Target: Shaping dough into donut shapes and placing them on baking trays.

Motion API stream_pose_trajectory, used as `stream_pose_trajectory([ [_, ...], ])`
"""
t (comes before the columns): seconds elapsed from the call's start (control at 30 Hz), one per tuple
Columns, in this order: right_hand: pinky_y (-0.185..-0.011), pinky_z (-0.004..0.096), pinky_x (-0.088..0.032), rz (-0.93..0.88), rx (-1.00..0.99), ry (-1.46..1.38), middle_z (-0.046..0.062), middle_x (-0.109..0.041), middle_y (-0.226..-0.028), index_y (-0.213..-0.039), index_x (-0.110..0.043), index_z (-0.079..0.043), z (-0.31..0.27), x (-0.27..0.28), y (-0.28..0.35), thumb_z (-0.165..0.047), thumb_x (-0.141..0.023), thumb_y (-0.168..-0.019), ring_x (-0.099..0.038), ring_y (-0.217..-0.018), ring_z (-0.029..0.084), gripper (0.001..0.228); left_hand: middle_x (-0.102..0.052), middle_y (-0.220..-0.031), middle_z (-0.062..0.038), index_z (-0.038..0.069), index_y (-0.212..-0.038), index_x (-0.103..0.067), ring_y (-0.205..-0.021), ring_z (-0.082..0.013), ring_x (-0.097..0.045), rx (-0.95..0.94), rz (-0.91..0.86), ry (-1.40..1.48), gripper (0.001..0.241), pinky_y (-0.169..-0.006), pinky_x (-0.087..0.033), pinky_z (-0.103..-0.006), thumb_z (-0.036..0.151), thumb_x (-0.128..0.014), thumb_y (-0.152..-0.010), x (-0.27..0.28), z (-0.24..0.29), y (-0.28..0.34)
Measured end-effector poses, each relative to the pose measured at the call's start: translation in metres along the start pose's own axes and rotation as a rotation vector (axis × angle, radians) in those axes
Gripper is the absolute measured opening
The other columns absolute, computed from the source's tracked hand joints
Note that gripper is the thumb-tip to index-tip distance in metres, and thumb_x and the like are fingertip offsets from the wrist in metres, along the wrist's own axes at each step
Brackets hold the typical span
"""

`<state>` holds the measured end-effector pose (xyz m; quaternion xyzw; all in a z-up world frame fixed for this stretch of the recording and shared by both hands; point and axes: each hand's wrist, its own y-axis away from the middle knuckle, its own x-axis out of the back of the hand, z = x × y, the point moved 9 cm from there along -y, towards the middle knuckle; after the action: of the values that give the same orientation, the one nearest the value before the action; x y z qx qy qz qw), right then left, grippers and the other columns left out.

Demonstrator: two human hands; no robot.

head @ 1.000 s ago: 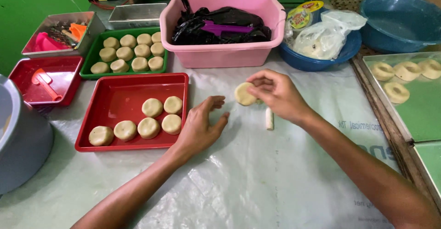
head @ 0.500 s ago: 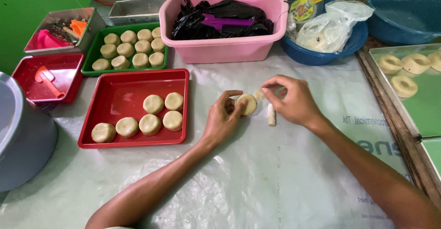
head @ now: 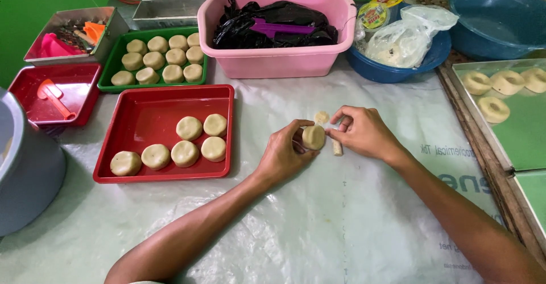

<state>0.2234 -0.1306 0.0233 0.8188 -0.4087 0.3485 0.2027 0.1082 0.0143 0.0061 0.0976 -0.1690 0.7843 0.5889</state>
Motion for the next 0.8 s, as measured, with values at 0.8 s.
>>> stream_pose_trajectory([
  [0.8,-0.072,0.026,-0.063,-0.090,0.176,-0.707,0.012,-0.072,-0.093,-0.112,-0.072,0.007,0.007,-0.010,-0.009,0.003,-0.082,-0.079,-0.072,-0.083,0.014,0.035,-0.054,-0.100,-0.014,0.001,-0.111,-0.070,-0.100,-0.0369,-0.061,-0.080,0.093,-0.341,0.053,-0.084,-0.052,-0.0442,0.035,-0.084,-0.073,0.003,0.001,0.002],
])
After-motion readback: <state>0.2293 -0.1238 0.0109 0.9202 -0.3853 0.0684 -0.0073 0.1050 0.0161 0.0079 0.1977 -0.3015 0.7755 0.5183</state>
